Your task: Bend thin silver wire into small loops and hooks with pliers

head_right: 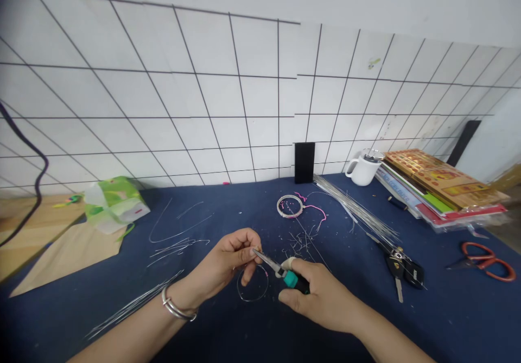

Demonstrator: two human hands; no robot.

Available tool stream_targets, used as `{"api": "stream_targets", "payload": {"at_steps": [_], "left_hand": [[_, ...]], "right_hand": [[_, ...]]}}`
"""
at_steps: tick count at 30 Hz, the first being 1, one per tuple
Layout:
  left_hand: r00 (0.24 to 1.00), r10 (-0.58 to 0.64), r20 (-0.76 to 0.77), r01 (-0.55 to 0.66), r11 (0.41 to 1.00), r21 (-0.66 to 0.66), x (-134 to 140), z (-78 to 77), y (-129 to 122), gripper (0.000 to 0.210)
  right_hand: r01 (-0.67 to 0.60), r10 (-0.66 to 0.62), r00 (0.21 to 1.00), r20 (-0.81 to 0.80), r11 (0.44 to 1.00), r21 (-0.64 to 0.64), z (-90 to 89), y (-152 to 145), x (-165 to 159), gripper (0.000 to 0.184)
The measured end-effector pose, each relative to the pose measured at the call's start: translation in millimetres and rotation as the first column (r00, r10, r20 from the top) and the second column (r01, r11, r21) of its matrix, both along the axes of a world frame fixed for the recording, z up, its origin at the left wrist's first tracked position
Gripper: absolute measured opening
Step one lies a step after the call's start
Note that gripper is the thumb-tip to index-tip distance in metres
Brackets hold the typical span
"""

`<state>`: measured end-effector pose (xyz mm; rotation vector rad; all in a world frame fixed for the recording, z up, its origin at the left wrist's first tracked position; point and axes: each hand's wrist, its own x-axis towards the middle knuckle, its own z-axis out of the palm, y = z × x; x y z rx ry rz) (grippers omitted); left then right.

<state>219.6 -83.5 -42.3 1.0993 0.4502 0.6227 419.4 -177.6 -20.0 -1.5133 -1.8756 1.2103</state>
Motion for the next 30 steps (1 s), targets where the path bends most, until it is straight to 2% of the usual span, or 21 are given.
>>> {"api": "stream_targets", "payload": {"at_steps": [5,14,23,30], "left_hand": [[1.000,0.006,-0.005,-0.006,1.000,-0.013,0,-0.3,0,0.014],[0.999,0.032,-0.022,-0.032,0.999,0.014,1,-2.6,0,0.014],[0.998,0.028,-0.060,-0.025,0.998,0.059,1,-6.4,2,0.013],[0.997,0.019,-0.078,-0.012,0.996,0.083,1,-6.7,2,0.013]], "right_hand": [[-0.002,-0.002,0.996,-0.093,0.999,-0.052,-5.5,0,-1,0.019],[0.019,-0.021,0.998,-0.055,0.999,-0.041,-9.2,-1,-7,0.007],[-0.037,-0.046,0.937,-0.347,0.973,-0.227,-21.6,0,-2,0.023],[-0.062,-0.054,0.910,-0.411,0.963,-0.264,-25.6,1,-2,0.028]]}}
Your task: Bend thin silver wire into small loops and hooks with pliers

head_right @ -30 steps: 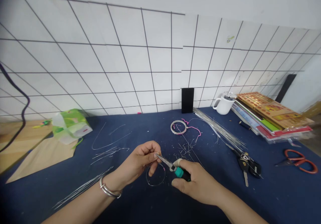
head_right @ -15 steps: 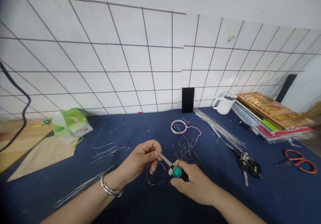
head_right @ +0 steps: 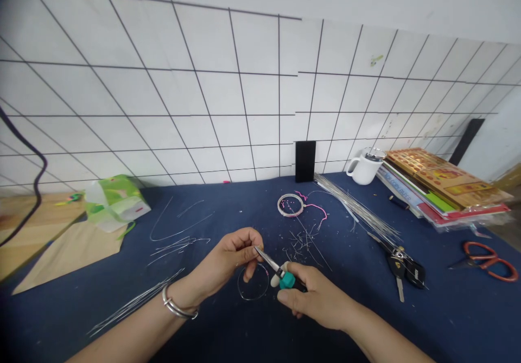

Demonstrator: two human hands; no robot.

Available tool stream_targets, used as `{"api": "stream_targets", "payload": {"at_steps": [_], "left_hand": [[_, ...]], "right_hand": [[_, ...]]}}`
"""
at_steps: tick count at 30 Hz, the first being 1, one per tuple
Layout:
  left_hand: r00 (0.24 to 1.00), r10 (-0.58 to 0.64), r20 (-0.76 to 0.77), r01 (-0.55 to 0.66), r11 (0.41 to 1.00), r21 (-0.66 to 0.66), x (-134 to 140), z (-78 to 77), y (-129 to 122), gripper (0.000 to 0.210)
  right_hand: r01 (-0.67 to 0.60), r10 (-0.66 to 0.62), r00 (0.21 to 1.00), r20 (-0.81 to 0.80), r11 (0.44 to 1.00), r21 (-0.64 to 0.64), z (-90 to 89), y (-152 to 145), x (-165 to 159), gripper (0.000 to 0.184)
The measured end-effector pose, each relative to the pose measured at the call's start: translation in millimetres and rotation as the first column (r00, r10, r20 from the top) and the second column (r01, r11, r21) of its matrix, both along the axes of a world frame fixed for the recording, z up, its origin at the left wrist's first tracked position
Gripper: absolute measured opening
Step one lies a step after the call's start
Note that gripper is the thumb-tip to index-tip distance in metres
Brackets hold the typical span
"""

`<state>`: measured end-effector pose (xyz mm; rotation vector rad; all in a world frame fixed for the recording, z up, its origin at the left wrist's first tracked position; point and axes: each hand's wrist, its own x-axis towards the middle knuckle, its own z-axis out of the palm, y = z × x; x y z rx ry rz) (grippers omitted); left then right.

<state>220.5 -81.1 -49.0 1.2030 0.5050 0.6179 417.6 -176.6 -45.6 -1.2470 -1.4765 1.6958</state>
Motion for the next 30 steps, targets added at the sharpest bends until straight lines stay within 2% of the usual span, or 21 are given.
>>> {"api": "stream_targets", "payload": {"at_steps": [9,16,22,30], "left_hand": [[0.999,-0.004,-0.045,0.005,1.000,0.024,2,1.9,-2,0.011],[0.999,0.011,-0.043,-0.009,0.999,0.039,2,0.6,-1,0.012],[0.998,0.064,-0.010,-0.064,0.998,0.027,2,-0.9,0,0.015],[0.997,0.070,0.025,-0.070,0.998,0.001,1,-1.9,1,0.014]], "right_hand": [[0.011,-0.011,0.999,0.031,1.000,0.005,-2.5,0,0,0.027],[-0.001,-0.021,0.990,0.139,0.988,0.155,6.3,1,-2,0.018],[-0.018,0.017,0.999,0.037,0.999,0.037,-0.8,0,-2,0.025],[0.016,-0.016,1.000,0.003,0.999,0.029,-4.2,1,-1,0.027]]}}
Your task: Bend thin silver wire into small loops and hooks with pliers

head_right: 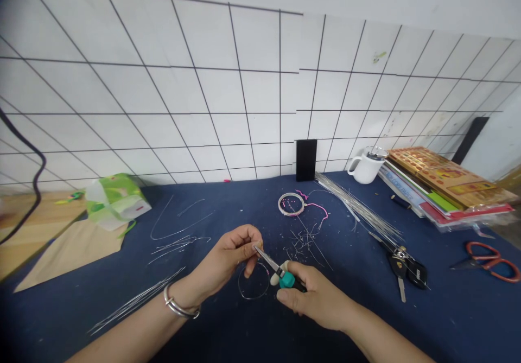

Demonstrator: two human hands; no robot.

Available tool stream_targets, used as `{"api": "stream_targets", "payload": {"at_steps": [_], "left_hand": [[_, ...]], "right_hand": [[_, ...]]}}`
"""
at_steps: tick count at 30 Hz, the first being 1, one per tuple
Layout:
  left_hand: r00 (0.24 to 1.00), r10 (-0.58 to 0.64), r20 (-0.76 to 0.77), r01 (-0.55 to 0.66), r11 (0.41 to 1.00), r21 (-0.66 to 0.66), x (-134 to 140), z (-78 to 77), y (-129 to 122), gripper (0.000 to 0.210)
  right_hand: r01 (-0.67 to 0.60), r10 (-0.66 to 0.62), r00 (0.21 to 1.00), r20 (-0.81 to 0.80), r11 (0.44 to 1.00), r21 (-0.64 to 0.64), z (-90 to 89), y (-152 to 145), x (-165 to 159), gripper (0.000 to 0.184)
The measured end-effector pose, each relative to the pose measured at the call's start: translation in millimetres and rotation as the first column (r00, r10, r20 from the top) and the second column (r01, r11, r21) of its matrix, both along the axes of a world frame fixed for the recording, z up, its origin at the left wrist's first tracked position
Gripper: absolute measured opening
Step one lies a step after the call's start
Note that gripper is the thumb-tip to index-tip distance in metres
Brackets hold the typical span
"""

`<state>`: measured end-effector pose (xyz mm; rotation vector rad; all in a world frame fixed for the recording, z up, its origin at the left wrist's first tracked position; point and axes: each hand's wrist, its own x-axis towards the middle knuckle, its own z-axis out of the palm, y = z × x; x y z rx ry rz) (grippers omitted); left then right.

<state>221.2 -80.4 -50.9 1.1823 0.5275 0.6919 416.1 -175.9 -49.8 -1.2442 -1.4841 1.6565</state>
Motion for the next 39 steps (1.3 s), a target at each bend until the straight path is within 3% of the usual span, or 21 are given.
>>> {"api": "stream_targets", "payload": {"at_steps": [10,15,20,23,35,39], "left_hand": [[0.999,-0.028,0.021,0.029,0.999,-0.017,0,-0.1,1,0.013],[0.999,-0.044,-0.017,0.045,0.999,0.014,-1,-1.9,2,0.013],[0.997,-0.042,-0.068,0.047,0.996,0.074,-3,-3.2,3,0.012],[0.995,-0.035,-0.098,0.047,0.992,0.119,-4,-3.5,4,0.011],[0.957,0.010,-0.291,0.068,0.963,0.259,-7,-4.6,10,0.018],[0.928,-0.009,-0.372,0.127,0.947,0.294,-10,-0.8,12,0.019]], "right_hand": [[-0.003,0.003,1.000,0.004,1.000,0.000,3.1,1,-1,0.026],[0.010,-0.037,0.982,0.186,0.990,0.143,11.5,1,-1,0.020],[0.011,-0.126,0.894,0.429,0.965,0.261,18.1,0,-2,0.018],[0.008,-0.176,0.851,0.495,0.947,0.323,17.7,-1,-2,0.020],[-0.003,-0.216,0.794,0.569,0.933,0.360,12.6,0,-2,0.025],[-0.011,-0.141,0.845,0.516,0.959,0.282,11.0,1,2,0.027]]}}
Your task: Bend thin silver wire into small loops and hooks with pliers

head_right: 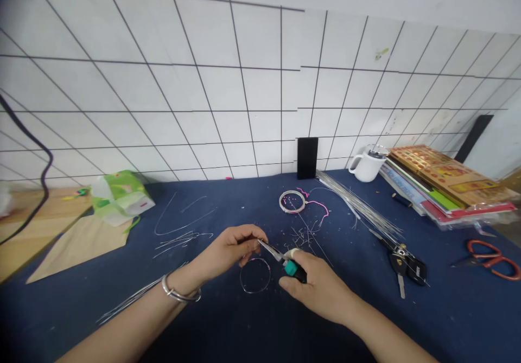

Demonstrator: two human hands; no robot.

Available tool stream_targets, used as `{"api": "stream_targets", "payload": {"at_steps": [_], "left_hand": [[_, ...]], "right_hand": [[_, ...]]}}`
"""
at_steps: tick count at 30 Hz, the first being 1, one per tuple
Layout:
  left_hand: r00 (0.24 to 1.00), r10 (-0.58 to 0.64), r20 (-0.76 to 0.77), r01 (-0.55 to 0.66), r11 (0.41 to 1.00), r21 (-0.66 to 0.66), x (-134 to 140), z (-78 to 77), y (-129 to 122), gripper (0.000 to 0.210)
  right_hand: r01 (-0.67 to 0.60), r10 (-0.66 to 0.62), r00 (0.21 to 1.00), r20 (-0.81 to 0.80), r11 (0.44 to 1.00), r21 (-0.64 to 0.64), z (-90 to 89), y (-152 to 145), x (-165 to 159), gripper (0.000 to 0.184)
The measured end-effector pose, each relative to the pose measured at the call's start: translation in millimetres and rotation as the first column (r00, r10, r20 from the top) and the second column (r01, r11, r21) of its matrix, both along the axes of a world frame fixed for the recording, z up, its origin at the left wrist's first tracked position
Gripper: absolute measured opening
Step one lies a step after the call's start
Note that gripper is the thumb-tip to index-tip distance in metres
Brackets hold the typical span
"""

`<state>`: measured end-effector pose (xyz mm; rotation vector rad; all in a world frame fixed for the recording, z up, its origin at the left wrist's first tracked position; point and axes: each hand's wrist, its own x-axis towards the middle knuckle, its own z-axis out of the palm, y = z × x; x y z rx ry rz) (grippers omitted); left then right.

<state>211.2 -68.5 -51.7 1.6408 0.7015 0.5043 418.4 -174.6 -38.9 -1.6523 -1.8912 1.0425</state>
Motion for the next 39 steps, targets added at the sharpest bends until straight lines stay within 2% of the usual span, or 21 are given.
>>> {"api": "stream_targets", "payload": {"at_steps": [2,4,7,9,12,15,17,19,22,24,29,32,35,37,39], "left_hand": [[0.999,-0.019,-0.039,0.021,0.998,0.057,-2,2.7,2,0.021],[0.997,-0.020,-0.080,0.034,0.985,0.171,-4,6.0,5,0.022],[0.991,0.005,-0.131,0.045,0.925,0.377,-11,11.4,10,0.023],[0.989,0.031,-0.144,0.037,0.892,0.450,-15,13.6,13,0.023],[0.987,0.065,-0.148,0.003,0.908,0.419,-18,12.0,14,0.022],[0.988,0.014,-0.152,0.028,0.964,0.266,-16,6.9,14,0.022],[0.984,0.000,-0.180,0.049,0.963,0.265,-17,3.7,16,0.022],[0.955,0.094,-0.283,0.038,0.903,0.428,-20,0.7,21,0.020],[0.851,0.310,-0.423,0.047,0.758,0.650,-25,-7.0,31,0.016],[0.808,0.370,-0.459,0.055,0.728,0.683,-28,-14.7,37,0.016],[0.762,0.391,-0.517,0.112,0.706,0.699,-29,-28.3,41,0.016],[0.755,0.397,-0.522,0.129,0.691,0.711,-32,-22.0,39,0.016],[0.752,0.414,-0.513,0.127,0.673,0.729,-48,-5.9,31,0.017],[0.748,0.428,-0.508,0.124,0.661,0.740,-72,5.8,17,0.017],[0.732,0.470,-0.493,0.098,0.644,0.759,-108,13.7,-3,0.017]], "right_hand": [[-0.042,0.037,0.997,-0.066,0.996,-0.076,-1.7,1,3,0.031],[-0.067,0.055,0.994,-0.095,0.989,-0.129,-3.5,2,5,0.034],[-0.066,0.058,0.997,-0.060,0.988,-0.141,-5.2,2,5,0.034],[-0.050,0.049,0.999,-0.004,0.991,-0.126,-5.6,2,3,0.031],[-0.030,0.041,0.995,0.087,0.993,-0.117,-6.7,1,-1,0.027],[-0.035,0.048,0.991,0.124,0.994,-0.108,-8.5,1,-3,0.026],[-0.033,0.045,0.992,0.121,0.994,-0.103,-9.3,1,-4,0.029],[-0.031,0.043,0.993,0.108,0.994,-0.106,-9.6,1,-4,0.034],[-0.005,0.017,0.994,0.111,0.995,-0.102,-10.9,1,-4,0.044],[0.020,-0.008,0.991,0.132,0.996,-0.087,-12.9,1,-5,0.049],[0.012,-0.004,0.983,0.186,0.999,-0.041,-18.3,2,-7,0.054],[0.020,-0.007,0.976,0.215,0.998,-0.062,-22.6,2,-5,0.057],[0.023,-0.001,0.974,0.229,0.995,-0.094,-29.2,2,0,0.060],[0.018,0.005,0.975,0.224,0.995,-0.102,-33.2,2,3,0.060],[0.017,0.003,0.977,0.213,0.995,-0.094,-35.6,3,4,0.059]]}}
